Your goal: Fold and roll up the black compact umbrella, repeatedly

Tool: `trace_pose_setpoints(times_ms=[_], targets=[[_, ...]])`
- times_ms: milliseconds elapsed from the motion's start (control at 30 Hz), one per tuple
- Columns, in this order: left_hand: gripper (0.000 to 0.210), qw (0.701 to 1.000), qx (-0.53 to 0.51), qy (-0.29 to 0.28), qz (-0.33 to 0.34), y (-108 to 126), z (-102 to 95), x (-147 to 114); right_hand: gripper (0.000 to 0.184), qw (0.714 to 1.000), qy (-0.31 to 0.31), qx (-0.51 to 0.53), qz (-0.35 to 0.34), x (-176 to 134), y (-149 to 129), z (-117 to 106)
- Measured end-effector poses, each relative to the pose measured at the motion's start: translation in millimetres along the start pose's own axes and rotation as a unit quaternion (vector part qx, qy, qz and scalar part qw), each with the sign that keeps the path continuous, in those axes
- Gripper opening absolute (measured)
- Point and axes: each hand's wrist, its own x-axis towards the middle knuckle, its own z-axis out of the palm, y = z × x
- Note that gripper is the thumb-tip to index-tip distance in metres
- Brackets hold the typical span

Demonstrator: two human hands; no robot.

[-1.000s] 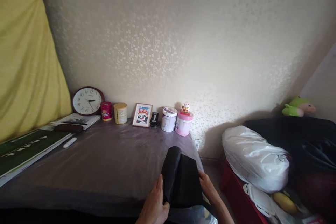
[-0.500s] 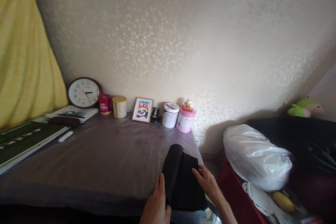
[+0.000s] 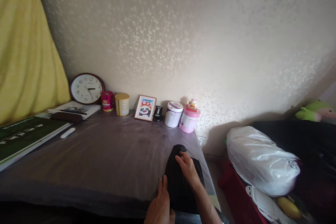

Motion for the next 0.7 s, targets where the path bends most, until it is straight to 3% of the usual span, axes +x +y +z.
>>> trace_pose_setpoints(times_ms=[167, 333, 500, 633, 700], targets=[[0.089, 1.000, 0.010, -0.002, -0.006, -1.9, -3.3, 3.2, 0.032, 0.997, -0.046, -0.060, 0.017, 6.3, 9.2, 13.7], [0.077, 1.000, 0.009, 0.003, 0.009, -23.1, 3.1, -4.4, 0.034, 0.989, -0.143, 0.003, 0.035, 2.5, 5.4, 19.2], [0.065, 0.990, 0.065, 0.112, 0.057, -33.0, 5.3, -6.8, 0.024, 0.988, -0.145, -0.042, -0.019, -4.0, -3.3, 17.8], [0.082, 0.980, 0.082, 0.083, 0.162, -24.3, 8.1, 4.4, 0.023, 0.983, -0.143, -0.087, -0.078, -12.0, -8.2, 14.9], [0.086, 0.979, 0.094, 0.079, 0.164, -21.7, 15.7, 11.2, 0.024, 0.977, -0.146, -0.107, -0.116, -18.2, -9.7, 12.5]])
